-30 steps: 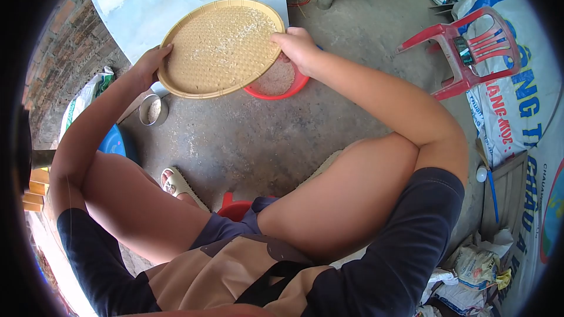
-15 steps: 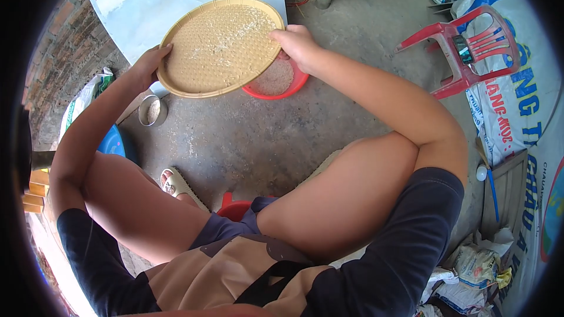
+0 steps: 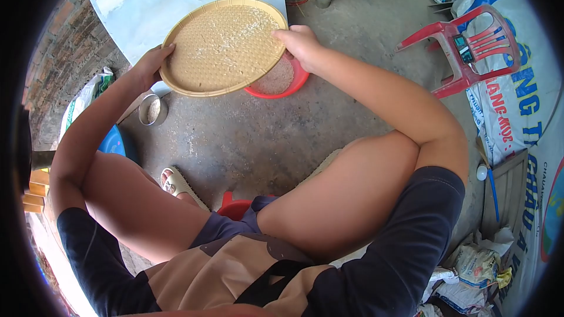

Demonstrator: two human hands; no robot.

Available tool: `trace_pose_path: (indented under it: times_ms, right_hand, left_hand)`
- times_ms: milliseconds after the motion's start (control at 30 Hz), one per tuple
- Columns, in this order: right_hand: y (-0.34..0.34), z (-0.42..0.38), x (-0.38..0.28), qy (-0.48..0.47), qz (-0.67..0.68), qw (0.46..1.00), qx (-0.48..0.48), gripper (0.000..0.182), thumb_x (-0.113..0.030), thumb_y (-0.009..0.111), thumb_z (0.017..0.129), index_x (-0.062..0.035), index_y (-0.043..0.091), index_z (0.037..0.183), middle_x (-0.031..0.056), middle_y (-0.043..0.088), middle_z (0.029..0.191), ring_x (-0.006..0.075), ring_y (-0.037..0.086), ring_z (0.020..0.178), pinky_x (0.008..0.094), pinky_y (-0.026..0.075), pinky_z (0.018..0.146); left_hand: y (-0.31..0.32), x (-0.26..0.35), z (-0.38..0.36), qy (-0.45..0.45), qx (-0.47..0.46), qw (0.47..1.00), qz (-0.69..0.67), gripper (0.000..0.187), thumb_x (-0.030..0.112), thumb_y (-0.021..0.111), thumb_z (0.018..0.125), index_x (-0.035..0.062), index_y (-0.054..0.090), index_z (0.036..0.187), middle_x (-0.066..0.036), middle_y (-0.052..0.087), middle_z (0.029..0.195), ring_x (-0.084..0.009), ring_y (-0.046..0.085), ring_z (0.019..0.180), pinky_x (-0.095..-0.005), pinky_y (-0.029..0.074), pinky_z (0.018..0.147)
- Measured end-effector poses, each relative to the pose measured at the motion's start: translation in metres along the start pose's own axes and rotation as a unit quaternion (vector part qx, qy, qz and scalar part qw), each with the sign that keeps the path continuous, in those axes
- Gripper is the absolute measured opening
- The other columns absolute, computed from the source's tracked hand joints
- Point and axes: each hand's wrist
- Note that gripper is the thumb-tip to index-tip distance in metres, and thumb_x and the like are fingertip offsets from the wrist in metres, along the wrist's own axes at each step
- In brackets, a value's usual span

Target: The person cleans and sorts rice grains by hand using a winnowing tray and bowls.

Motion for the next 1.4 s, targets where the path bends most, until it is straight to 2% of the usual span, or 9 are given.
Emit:
trace_pose_path:
  times_ms: [200,367,433,467,500,667,900,1167,1400]
  right_hand:
    - [-0.012,0.011,0.008,-0.004,0.053,0.997,0.060,0.018,-0.019,0.058,0.083,-0.0007,0.057,0.083,0.0081,0.060,0.079,0.0135,0.056,0.065,0.0276,0.045,0.058]
    - [0.012,-0.008,-0.005,-0.022,-0.007,1.000,-0.014,0.017,-0.023,0.056,0.085,-0.0058,0.057,0.088,0.0028,0.058,0.076,0.0098,0.047,0.059,0.0235,0.039,0.056]
    - [0.006,0.000,0.000,-0.012,0.002,1.000,-0.010,0.018,-0.023,0.056,0.085,-0.0053,0.057,0.088,0.0039,0.060,0.080,0.0111,0.052,0.063,0.0236,0.041,0.058]
    - [0.002,0.005,0.002,-0.007,0.003,1.000,0.014,0.019,-0.023,0.056,0.085,-0.0045,0.057,0.090,0.0051,0.061,0.083,0.0126,0.055,0.067,0.0245,0.044,0.061]
    - [-0.004,0.009,0.003,-0.001,0.004,0.999,0.038,0.020,-0.023,0.056,0.085,-0.0037,0.057,0.091,0.0064,0.062,0.086,0.0140,0.058,0.072,0.0253,0.046,0.064]
    - [-0.016,0.014,0.008,0.019,0.015,0.998,0.060,0.022,-0.022,0.055,0.086,-0.0025,0.056,0.095,0.0087,0.062,0.091,0.0164,0.061,0.080,0.0282,0.049,0.071]
    - [0.011,-0.006,-0.004,-0.022,-0.017,0.999,-0.024,0.018,-0.022,0.054,0.086,-0.0047,0.057,0.089,0.0026,0.059,0.079,0.0102,0.051,0.062,0.0238,0.039,0.054]
    - [-0.013,0.012,0.010,0.013,0.037,0.996,0.085,0.020,-0.024,0.055,0.085,-0.0044,0.056,0.089,0.0036,0.059,0.079,0.0109,0.052,0.061,0.0252,0.040,0.055]
    - [0.012,-0.007,-0.005,-0.029,-0.003,0.999,-0.018,0.018,-0.023,0.054,0.087,-0.0046,0.056,0.087,0.0036,0.059,0.078,0.0103,0.052,0.062,0.0233,0.041,0.054]
  left_hand:
    - [0.013,0.004,-0.013,0.030,-0.030,0.999,-0.007,0.034,0.027,0.041,0.094,0.0041,0.043,0.118,-0.008,0.059,0.100,-0.0155,0.063,0.083,-0.0297,0.055,0.074]
    - [-0.013,0.001,0.009,0.021,-0.002,0.999,0.025,0.035,0.028,0.039,0.094,0.0033,0.044,0.119,-0.010,0.061,0.099,-0.0154,0.064,0.080,-0.0275,0.055,0.071]
    - [-0.008,0.001,0.002,0.006,0.009,1.000,0.012,0.035,0.028,0.038,0.094,0.0030,0.044,0.119,-0.010,0.061,0.098,-0.0157,0.064,0.080,-0.0279,0.055,0.070]
    - [-0.004,0.001,-0.002,-0.010,-0.009,1.000,0.004,0.039,0.029,0.043,0.093,0.0032,0.043,0.122,-0.009,0.059,0.103,-0.0156,0.062,0.086,-0.0299,0.053,0.078]
    - [0.005,-0.001,-0.006,0.003,-0.011,1.000,-0.005,0.033,0.027,0.040,0.094,0.0031,0.045,0.116,-0.009,0.060,0.099,-0.0163,0.064,0.079,-0.0294,0.056,0.069]
    - [0.015,0.003,-0.017,0.029,-0.041,0.999,0.009,0.033,0.027,0.040,0.094,0.0037,0.045,0.116,-0.009,0.060,0.099,-0.0162,0.064,0.080,-0.0293,0.055,0.069]
    - [-0.015,0.001,0.008,0.018,0.000,1.000,0.008,0.034,0.028,0.039,0.094,0.0032,0.047,0.115,-0.009,0.061,0.096,-0.0143,0.064,0.078,-0.0272,0.055,0.069]
    - [0.016,0.003,-0.017,0.015,-0.035,0.999,0.015,0.030,0.029,0.044,0.093,0.0072,0.047,0.112,-0.003,0.058,0.089,-0.0109,0.059,0.071,-0.0248,0.051,0.064]
    - [-0.016,0.002,0.008,0.019,-0.011,1.000,0.022,0.038,0.029,0.040,0.094,0.0021,0.044,0.120,-0.010,0.060,0.102,-0.0159,0.063,0.083,-0.0278,0.054,0.074]
Point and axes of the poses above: each hand's wrist, its own z-axis towards the middle knuckle, its own y-axis out of the palm, x = y × z
